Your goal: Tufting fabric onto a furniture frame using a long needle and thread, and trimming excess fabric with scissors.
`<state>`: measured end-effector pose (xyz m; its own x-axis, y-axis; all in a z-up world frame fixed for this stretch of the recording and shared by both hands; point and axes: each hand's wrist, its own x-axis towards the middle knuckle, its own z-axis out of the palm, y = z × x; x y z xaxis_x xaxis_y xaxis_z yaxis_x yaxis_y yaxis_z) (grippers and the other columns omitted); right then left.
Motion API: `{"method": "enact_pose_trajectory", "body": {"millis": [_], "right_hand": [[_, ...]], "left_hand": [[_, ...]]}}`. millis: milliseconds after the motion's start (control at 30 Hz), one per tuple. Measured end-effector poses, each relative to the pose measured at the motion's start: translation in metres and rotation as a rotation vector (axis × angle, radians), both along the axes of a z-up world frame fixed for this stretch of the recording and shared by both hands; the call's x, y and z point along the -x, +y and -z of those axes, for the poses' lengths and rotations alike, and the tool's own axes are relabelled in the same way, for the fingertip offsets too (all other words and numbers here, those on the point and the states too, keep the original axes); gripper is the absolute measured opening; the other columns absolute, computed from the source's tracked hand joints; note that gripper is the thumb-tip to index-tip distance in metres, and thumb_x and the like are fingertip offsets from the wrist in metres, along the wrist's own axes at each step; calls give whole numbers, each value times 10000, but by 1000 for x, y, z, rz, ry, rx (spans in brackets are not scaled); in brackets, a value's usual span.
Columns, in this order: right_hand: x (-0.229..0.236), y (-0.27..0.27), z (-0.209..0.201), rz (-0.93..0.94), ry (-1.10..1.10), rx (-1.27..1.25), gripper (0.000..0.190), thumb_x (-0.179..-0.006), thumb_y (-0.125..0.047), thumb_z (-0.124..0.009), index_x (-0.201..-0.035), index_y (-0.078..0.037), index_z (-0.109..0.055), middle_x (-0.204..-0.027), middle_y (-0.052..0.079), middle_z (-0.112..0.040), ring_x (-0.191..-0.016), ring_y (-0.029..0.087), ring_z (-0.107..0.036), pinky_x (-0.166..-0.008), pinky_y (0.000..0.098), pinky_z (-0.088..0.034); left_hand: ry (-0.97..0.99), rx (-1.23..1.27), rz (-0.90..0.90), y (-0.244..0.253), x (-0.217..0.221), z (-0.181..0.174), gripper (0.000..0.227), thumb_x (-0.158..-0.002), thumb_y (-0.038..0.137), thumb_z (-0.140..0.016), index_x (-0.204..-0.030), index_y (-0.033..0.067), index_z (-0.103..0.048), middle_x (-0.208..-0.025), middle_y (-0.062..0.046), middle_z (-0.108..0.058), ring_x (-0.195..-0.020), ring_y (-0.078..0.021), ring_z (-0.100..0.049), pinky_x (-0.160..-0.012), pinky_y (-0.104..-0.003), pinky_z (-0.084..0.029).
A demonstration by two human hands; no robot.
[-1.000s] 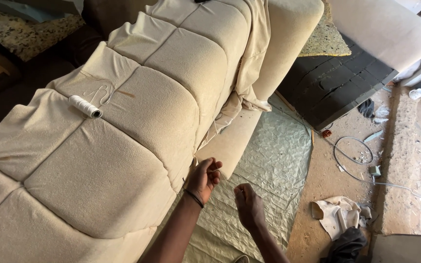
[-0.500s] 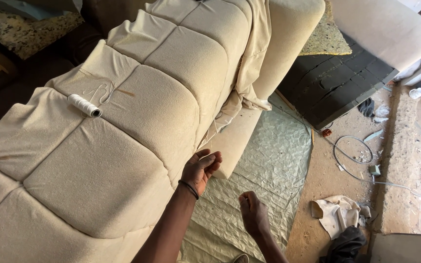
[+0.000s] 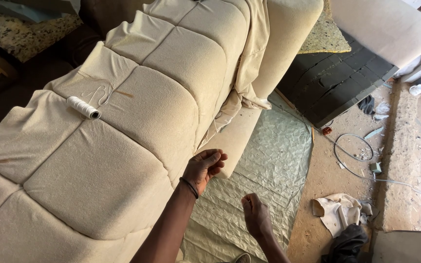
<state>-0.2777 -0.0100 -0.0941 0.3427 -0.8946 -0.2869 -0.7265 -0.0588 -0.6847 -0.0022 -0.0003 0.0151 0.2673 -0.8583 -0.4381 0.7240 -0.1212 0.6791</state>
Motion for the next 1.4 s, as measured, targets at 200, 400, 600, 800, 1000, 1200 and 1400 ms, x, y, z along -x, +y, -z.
{"method": "enact_pose_trajectory", "body": {"millis": [200,400,600,800,1000,1200,1400], "right_hand": [[0,2,-10,16,19,-3,258,-1156,-380,-594,-1094,-167,-724,-701,-5,-676,-554,141,-511,-524,363,-390],[2,-35,-46,36,125,40,273,-1181,-458,-522,-1211,-272,-719,-1375,25,-888,-488,102,-538,-462,294,-509],[-48,-41,-197,201,-578,-109,208,-1076,-254,-793,-1208,-103,-849,-706,95,-706,-600,160,-558,-528,274,-394],[-69,-39,-216,78,-961,-223,392,-1115,-169,-734,-1461,-2,-657,-761,101,-683,-563,99,-490,-497,224,-314],[-75,-46,-194,149,-1151,-291,338,-1162,-164,-677,-1462,-34,-594,-769,109,-661,-503,95,-470,-462,217,-346],[-77,-44,-201,187,-1117,-214,328,-1159,-175,-700,-1426,-14,-601,-774,106,-671,-487,72,-477,-450,196,-339],[-78,-41,-202,203,-1015,-151,364,-1118,-206,-775,-1404,-26,-642,-741,136,-684,-471,100,-463,-440,220,-319]], "left_hand": [[21,14,-93,-2,5,-14,268,-1001,101,-870,-1244,1,-818,-1128,-214,-868,-900,-237,-810,-763,-292,-675],[-97,37,-54,4,8,-31,254,-973,94,-895,-1206,36,-814,-1055,-222,-878,-823,-237,-806,-732,-323,-671],[-149,61,51,3,28,-46,206,-1010,135,-908,-1196,60,-861,-1033,-175,-897,-824,-213,-870,-728,-270,-725],[-134,125,80,-3,43,-47,255,-1001,125,-928,-1219,8,-864,-980,-150,-870,-792,-208,-853,-697,-237,-705],[-103,147,58,2,51,-55,278,-988,132,-935,-1233,11,-881,-1039,-98,-865,-819,-164,-830,-748,-219,-684],[-102,139,30,2,56,-65,251,-995,126,-939,-1226,35,-900,-1021,-87,-856,-818,-167,-827,-754,-224,-686],[-181,92,-11,-1,61,-67,274,-992,158,-951,-1235,36,-913,-946,-87,-845,-808,-150,-794,-733,-214,-646]]}}
